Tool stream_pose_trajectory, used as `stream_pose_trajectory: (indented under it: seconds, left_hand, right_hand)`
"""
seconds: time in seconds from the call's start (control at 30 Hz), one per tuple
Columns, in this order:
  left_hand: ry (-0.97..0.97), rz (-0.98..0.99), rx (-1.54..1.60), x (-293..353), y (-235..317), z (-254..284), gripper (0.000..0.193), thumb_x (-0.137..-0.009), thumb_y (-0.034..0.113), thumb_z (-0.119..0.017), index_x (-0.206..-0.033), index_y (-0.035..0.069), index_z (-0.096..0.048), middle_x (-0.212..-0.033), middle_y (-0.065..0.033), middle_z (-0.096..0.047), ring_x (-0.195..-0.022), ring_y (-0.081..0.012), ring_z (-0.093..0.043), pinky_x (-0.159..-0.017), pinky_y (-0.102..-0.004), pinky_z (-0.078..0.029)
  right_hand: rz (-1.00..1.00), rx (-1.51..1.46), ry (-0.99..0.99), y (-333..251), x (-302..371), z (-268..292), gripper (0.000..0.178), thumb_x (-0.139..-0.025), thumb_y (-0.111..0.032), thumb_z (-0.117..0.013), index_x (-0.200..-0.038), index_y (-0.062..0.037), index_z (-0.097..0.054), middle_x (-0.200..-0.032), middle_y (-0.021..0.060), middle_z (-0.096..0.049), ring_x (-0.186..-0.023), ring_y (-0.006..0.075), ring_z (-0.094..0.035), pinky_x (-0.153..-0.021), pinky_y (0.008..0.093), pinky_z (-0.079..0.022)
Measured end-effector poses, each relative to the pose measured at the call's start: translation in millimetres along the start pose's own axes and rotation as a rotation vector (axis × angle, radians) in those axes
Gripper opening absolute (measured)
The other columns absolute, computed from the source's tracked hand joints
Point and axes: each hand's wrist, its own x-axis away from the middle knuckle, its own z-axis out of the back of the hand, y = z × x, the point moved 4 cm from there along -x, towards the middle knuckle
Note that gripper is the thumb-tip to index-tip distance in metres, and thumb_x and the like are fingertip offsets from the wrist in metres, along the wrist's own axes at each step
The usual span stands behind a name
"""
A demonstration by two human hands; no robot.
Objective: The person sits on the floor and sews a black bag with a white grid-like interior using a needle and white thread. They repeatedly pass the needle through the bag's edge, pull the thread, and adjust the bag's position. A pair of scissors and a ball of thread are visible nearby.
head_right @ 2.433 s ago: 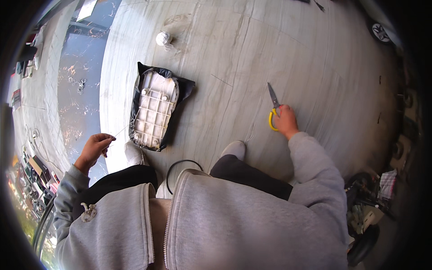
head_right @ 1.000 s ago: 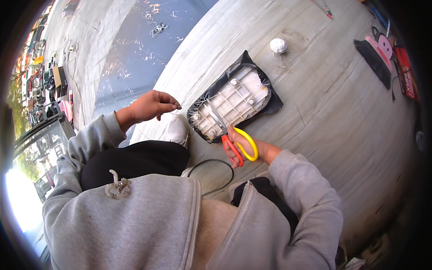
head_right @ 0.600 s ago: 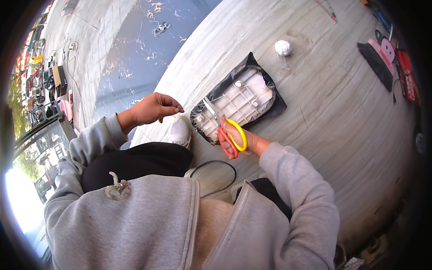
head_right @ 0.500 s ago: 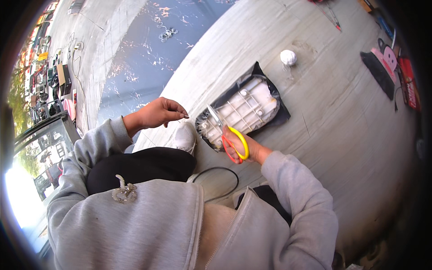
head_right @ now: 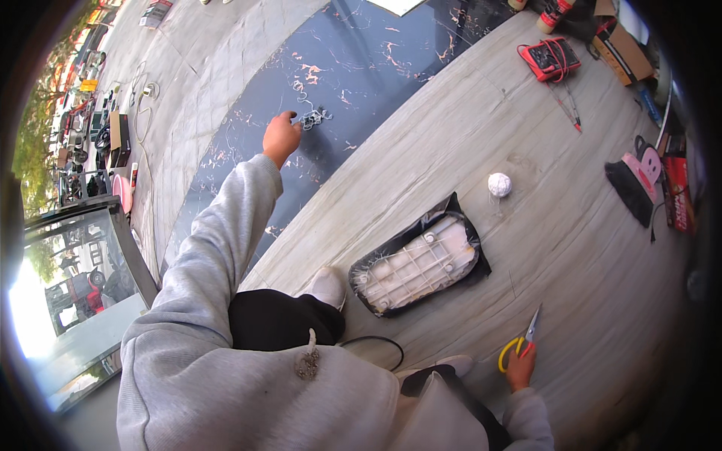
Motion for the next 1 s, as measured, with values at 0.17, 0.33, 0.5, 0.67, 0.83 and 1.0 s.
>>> stream_pose_trajectory:
  seconds: [0.17, 0.33, 0.5, 0.67, 0.83, 1.0]
  left_hand:
    - [0.047, 0.009, 0.005, -23.5, -2.9, -17.2, 0.029, -0.084, 0.017, -0.060, -0.112, 0.012, -0.069, -0.114, -0.0175, -0.064, -0.108, -0.0353, -0.062, -0.091, -0.0428, -0.051]
    - [-0.006, -0.030, 0.202, -28.6, -15.4, -13.8, 0.017, -0.081, 0.017, -0.068, -0.094, 0.007, -0.072, -0.094, -0.0143, -0.070, -0.091, -0.0291, -0.068, -0.081, -0.0383, -0.053]
    - [-0.111, -0.033, 0.615, -7.6, -4.6, 40.2, 0.016, -0.086, 0.015, -0.071, -0.094, 0.001, -0.069, -0.090, -0.0068, -0.071, -0.081, -0.0145, -0.064, -0.075, -0.0300, -0.050]
    - [-0.348, -0.375, 1.049, 44.1, 69.1, 161.2, 0.010, -0.095, 0.010, -0.063, -0.095, 0.001, -0.062, -0.095, -0.0077, -0.069, -0.090, -0.0132, -0.064, -0.087, -0.0284, -0.049]
    - [-0.672, -0.677, 1.209, 125.6, 180.3, 260.4, 0.008, -0.098, 0.011, -0.059, -0.096, 0.003, -0.059, -0.097, -0.0087, -0.068, -0.101, -0.0178, -0.065, -0.094, -0.0345, -0.049]
    - [-0.591, -0.891, 0.960, 206.5, 275.6, 274.1, 0.010, -0.097, 0.012, -0.060, -0.097, 0.002, -0.060, -0.097, -0.0082, -0.065, -0.099, -0.0160, -0.062, -0.093, -0.0322, -0.047]
  right_hand:
    - [0.012, -0.051, -0.217, 33.9, 8.3, -7.9, 0.040, -0.083, -0.003, -0.064, -0.121, 0.0037, -0.052, -0.112, 0.0191, -0.063, -0.104, 0.0304, -0.063, -0.091, 0.0414, -0.048]
    - [0.117, 0.194, -0.335, 41.4, -7.4, -7.5, 0.026, -0.082, -0.016, -0.069, -0.098, 0.0025, -0.062, -0.082, 0.0206, -0.063, -0.081, 0.0334, -0.066, -0.076, 0.0436, -0.051]
    - [0.185, 0.149, 0.005, -9.0, -57.6, 22.4, 0.024, -0.087, -0.019, -0.068, -0.098, 0.0018, -0.062, -0.084, 0.0170, -0.065, -0.075, 0.0305, -0.064, -0.073, 0.0412, -0.051]
    - [0.474, -0.558, 0.024, -223.0, -67.3, 81.2, 0.019, -0.097, -0.014, -0.059, -0.110, -0.0004, -0.061, -0.095, 0.0021, -0.062, -0.074, 0.0063, -0.054, -0.064, 0.0226, -0.047]
    - [0.968, -0.930, -0.381, -436.1, 29.5, 119.7, 0.037, -0.091, -0.003, -0.060, -0.127, -0.0007, -0.057, -0.108, -0.0020, -0.060, -0.063, 0.0004, -0.043, -0.060, 0.0182, -0.041]
    - [1.218, -1.303, -0.724, -501.2, 99.9, 127.7, 0.056, -0.093, -0.007, -0.063, -0.142, -0.0001, -0.039, -0.121, 0.0119, -0.059, -0.075, 0.0074, -0.059, -0.068, 0.0233, -0.052]
